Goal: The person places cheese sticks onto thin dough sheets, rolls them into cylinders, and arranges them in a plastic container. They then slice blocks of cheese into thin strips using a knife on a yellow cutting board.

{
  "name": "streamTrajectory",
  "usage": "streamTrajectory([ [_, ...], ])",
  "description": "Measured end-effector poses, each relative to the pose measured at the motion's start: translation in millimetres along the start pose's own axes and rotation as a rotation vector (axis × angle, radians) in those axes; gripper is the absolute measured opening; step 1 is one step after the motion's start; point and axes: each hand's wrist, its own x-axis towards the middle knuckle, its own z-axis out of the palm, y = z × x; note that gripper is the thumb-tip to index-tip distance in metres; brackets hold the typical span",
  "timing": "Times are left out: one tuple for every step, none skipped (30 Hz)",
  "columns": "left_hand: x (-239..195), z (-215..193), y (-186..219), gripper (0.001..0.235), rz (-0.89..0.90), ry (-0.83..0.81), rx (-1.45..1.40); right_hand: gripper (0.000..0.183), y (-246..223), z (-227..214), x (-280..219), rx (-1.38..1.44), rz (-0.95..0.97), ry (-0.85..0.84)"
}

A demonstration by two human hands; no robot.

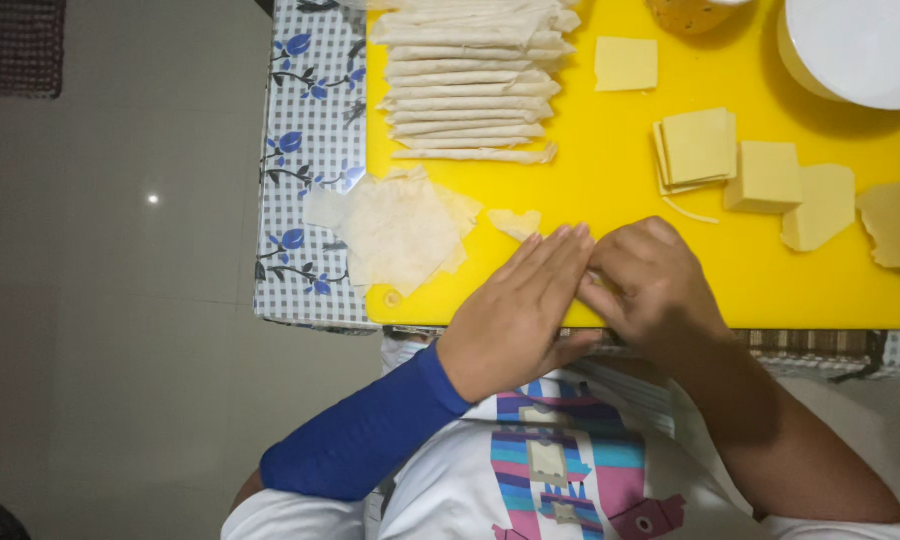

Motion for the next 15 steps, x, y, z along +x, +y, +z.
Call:
streamTrajectory([
  [-4.8, -1.9, -0.2, 0.073, 0.009, 0.007, 0.026, 0.024, -2.5, 1.4, -0.8, 0.0, -0.006, -0.002],
  [-11.7, -4.1, 1.4, 0.064, 0.014, 0.014, 0.053, 0.021, -5.7, 3.5, -1.9, 0.005, -0.01, 0.002],
  [-17.5, -5.6, 2.2, 0.056, 0.019, 0.022, 0.08, 0.018, -9.7, 5.9, -3.8, 0.009, -0.013, 0.006],
  [-22.6, -6.3, 2.1, 0.053, 0.015, 0.025, 0.085, 0.015, -12.9, 8.1, -5.4, 0.015, -0.017, 0.009],
  [-27.5, -6.9, 1.6, 0.05, 0.012, 0.029, 0.089, 0.015, -15.6, 10.0, -6.6, 0.004, -0.027, 0.009],
  [-31.6, -6.6, 1.1, 0.047, 0.005, 0.034, 0.093, 0.016, -17.6, 10.8, -7.5, -0.005, -0.039, 0.006],
  [-34.7, -6.0, 0.3, 0.048, 0.017, 0.031, 0.103, 0.017, -18.3, 10.3, -7.2, -0.014, -0.051, 0.003],
  [-36.5, -5.9, -1.3, 0.049, 0.032, 0.031, 0.115, 0.019, -16.6, 5.5, -6.5, -0.023, -0.087, -0.006],
  [-38.0, -5.8, -2.5, 0.05, 0.047, 0.03, 0.127, 0.022, -11.7, -4.9, -5.6, -0.032, -0.123, -0.015],
  [-38.7, -5.3, -3.1, 0.052, 0.052, 0.032, 0.133, 0.025, -4.9, -15.2, -3.6, -0.045, -0.155, -0.024],
  [-38.9, -4.7, -3.5, 0.053, 0.058, 0.035, 0.139, 0.021, 9.8, -33.1, 1.5, -0.186, -0.308, -0.022],
  [-38.5, -3.9, -3.7, 0.055, 0.066, 0.037, 0.141, 0.019, 24.9, -52.0, 5.9, -0.331, -0.457, -0.021],
  [-38.2, -3.4, -3.6, 0.056, 0.064, 0.032, 0.15, 0.022, 37.1, -70.2, 5.5, -0.278, -0.222, -0.076],
  [-37.2, -3.3, -3.8, 0.057, 0.066, 0.029, 0.16, 0.031, 50.3, -90.3, 5.2, -0.224, 0.013, -0.128],
  [-35.9, -3.2, -4.3, 0.058, 0.067, 0.025, 0.17, 0.033, 62.7, -108.0, 4.4, -0.178, 0.229, -0.142],
])
